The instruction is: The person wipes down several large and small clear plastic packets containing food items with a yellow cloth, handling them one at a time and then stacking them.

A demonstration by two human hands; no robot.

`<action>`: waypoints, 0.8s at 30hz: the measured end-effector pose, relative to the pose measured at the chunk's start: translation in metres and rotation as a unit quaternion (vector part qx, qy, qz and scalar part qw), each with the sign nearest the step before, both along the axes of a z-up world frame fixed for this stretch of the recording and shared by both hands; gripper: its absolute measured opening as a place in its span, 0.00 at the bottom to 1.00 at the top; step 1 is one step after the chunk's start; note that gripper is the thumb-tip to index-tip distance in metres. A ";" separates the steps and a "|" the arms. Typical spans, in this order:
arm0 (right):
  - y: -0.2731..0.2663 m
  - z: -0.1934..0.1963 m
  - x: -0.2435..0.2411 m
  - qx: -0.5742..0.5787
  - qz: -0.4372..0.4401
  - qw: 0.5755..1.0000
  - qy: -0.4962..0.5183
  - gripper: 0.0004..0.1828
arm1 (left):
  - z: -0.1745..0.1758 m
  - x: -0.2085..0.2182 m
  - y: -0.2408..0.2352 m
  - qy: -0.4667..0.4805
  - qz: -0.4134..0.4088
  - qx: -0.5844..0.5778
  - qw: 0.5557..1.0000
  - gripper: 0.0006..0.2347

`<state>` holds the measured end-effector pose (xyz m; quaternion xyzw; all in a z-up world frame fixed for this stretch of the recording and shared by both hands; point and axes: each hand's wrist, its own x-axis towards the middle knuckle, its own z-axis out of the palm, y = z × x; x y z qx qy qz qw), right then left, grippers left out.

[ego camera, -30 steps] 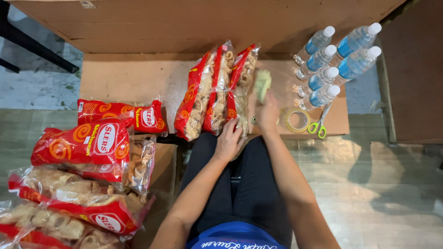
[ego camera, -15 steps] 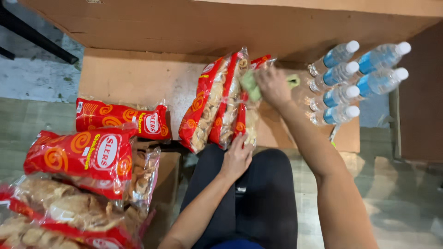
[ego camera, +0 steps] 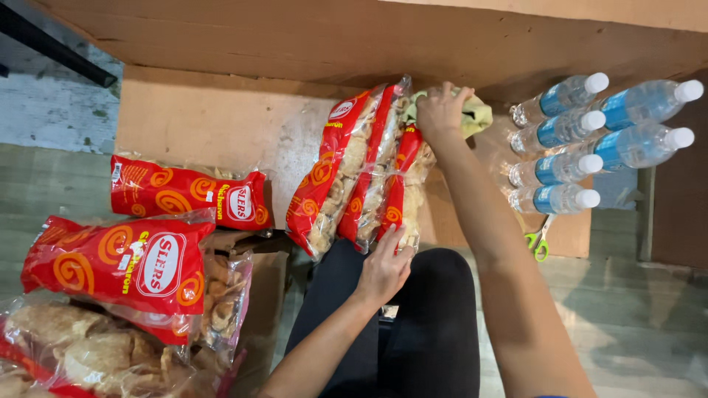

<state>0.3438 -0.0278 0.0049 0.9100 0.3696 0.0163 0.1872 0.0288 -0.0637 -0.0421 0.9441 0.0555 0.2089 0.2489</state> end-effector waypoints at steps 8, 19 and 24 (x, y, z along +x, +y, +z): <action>0.011 0.016 -0.031 -0.124 0.058 0.990 0.032 0.21 | 0.015 0.002 0.005 -0.014 -0.002 -0.027 1.000 0.06; -0.045 0.016 -0.108 0.242 0.125 0.961 -0.044 0.14 | 0.023 0.001 0.004 -0.003 -0.001 -0.014 1.000 0.10; -0.084 -0.005 -0.159 0.407 -0.085 0.905 0.092 0.27 | 0.013 0.002 0.002 0.012 0.005 -0.023 1.000 0.14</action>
